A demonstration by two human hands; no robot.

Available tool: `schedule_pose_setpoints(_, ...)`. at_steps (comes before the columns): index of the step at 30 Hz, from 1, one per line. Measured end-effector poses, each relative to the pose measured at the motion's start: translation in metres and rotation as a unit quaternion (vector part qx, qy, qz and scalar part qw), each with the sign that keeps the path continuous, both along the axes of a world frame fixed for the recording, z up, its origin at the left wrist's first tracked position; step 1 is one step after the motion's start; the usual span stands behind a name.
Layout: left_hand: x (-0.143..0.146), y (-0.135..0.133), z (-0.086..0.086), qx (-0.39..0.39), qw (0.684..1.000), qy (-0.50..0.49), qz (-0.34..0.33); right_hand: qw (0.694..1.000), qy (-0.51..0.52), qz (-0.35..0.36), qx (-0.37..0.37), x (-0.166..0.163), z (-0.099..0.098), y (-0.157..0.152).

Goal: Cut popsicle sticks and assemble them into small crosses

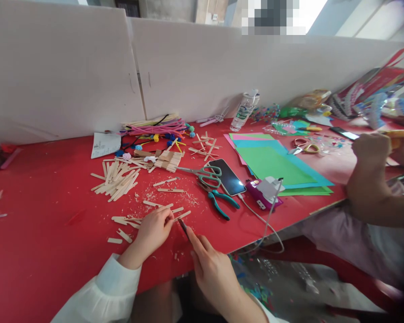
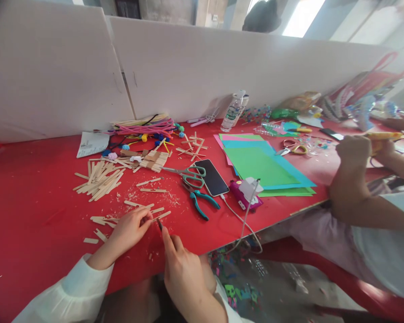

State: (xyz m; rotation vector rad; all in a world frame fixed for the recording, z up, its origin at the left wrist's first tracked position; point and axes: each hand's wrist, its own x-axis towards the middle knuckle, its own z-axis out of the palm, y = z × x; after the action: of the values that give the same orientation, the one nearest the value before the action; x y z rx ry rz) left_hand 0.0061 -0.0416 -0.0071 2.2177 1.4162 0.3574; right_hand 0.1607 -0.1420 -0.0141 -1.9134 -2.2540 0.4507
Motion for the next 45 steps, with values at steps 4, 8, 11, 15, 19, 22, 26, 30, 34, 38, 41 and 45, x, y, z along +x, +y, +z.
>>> schedule_pose_setpoints(4, 0.0, 0.0, -0.002, -0.001, 1.0, 0.0, 0.002, 1.0, 0.011, -0.001, -0.01, -0.001, 0.001, 0.001)
schedule_pose_setpoints(8, 0.001, 0.0, -0.002, -0.004, 1.0, -0.008, 0.001, 1.0, 0.014, -0.001, -0.014, -0.001, -0.002, 0.001)
schedule_pose_setpoints(11, 0.001, 0.0, 0.0, -0.004, 1.0, -0.009, 0.005, 1.0, 0.007, 0.001, -0.017, -0.002, -0.001, 0.002)
schedule_pose_setpoints(15, 0.002, 0.0, 0.0, -0.002, 1.0, -0.006, 0.008, 0.999, -0.024, 0.012, -0.029, -0.006, 0.006, 0.004)
schedule_pose_setpoints(19, 0.002, -0.001, 0.001, -0.008, 1.0, 0.008, 0.011, 0.995, -0.085, 0.038, -0.04, -0.01, 0.016, 0.006)
schedule_pose_setpoints(22, 0.003, -0.001, 0.002, -0.012, 1.0, 0.016, 0.016, 0.987, -0.149, 0.054, -0.028, -0.015, 0.022, 0.007)
schedule_pose_setpoints(26, 0.003, 0.0, 0.001, -0.016, 0.999, 0.023, 0.019, 0.973, -0.217, 0.073, -0.015, -0.021, 0.028, 0.008)
schedule_pose_setpoints(30, 0.002, 0.001, 0.0, -0.018, 0.999, 0.024, 0.017, 0.967, -0.237, 0.095, -0.01, -0.026, 0.035, 0.008)
schedule_pose_setpoints(34, 0.002, 0.0, 0.001, -0.015, 0.999, 0.025, 0.016, 0.974, -0.208, 0.09, 0.003, -0.022, 0.035, 0.008)
schedule_pose_setpoints(38, 0.002, 0.0, 0.0, -0.008, 1.0, 0.016, 0.013, 0.989, -0.135, 0.057, -0.011, -0.011, 0.022, 0.005)
schedule_pose_setpoints(41, 0.001, 0.0, -0.002, -0.008, 1.0, 0.009, 0.011, 0.998, -0.056, 0.01, -0.027, -0.003, 0.012, 0.002)
schedule_pose_setpoints(45, 0.001, 0.0, -0.002, -0.006, 1.0, 0.012, 0.014, 0.998, 0.033, -0.026, -0.038, 0.001, 0.007, 0.002)
